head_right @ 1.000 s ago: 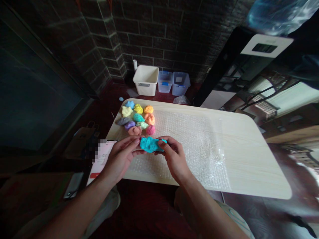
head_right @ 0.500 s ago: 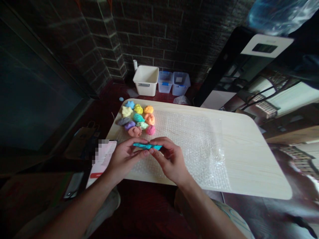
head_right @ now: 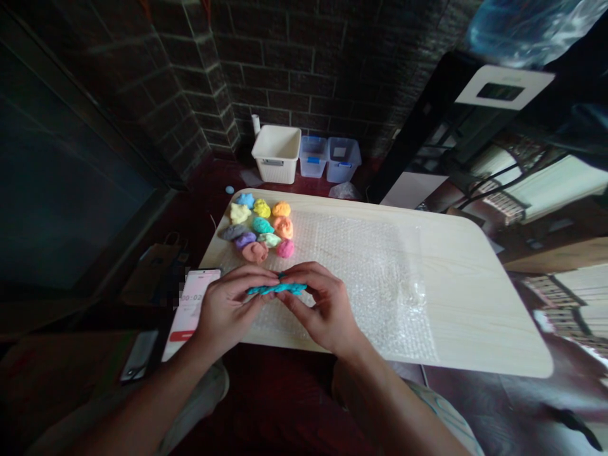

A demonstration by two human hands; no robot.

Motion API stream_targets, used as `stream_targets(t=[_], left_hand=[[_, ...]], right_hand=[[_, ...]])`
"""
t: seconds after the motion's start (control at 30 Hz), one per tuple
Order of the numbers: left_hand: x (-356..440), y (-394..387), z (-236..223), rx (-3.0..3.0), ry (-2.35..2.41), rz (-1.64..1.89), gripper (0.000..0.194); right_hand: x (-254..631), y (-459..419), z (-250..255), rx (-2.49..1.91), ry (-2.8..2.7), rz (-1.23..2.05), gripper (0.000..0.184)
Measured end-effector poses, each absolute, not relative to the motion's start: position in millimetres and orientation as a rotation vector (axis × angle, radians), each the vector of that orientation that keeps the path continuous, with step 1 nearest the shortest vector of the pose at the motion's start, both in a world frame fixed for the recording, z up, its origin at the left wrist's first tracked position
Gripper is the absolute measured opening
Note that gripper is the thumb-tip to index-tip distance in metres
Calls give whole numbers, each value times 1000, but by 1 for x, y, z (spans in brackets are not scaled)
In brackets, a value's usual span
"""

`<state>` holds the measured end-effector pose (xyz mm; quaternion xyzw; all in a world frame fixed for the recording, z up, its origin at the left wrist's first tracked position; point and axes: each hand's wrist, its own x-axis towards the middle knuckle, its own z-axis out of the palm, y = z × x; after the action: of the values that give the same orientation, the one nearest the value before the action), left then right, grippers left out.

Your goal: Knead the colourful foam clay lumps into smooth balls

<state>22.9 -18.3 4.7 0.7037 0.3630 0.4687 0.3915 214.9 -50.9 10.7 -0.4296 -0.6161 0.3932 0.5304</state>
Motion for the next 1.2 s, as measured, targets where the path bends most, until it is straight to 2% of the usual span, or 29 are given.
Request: stream_targets(t=[0.2,0.33,0.63,0.73,0.87,1.03,1.2], left_hand=[[25,-20,3,1785,876,1127,16],[29,-20,4,1804,936,1154,5],[32,-22,10,1828,1043,1101,12],[33,-21,6,1674,1088,1013,16],[34,-21,-1,1390,1133,937,27],[32,-21,-1,1338,1035,861,33],[30,-20,1,1386,999,820,23]], right_hand=[[214,-50,8,-1011,-1406,909,13],[215,-51,7,-1043,-1458,857,14],[212,-52,6,-1098,-1441,907,12],[213,-52,5,-1173,-1488,878,10],[218,-51,6,-1216,-1579,877,22],[221,-52,4,-1280,-1516,976,17],[220,-53,1,-1327,-1451,1057,21]])
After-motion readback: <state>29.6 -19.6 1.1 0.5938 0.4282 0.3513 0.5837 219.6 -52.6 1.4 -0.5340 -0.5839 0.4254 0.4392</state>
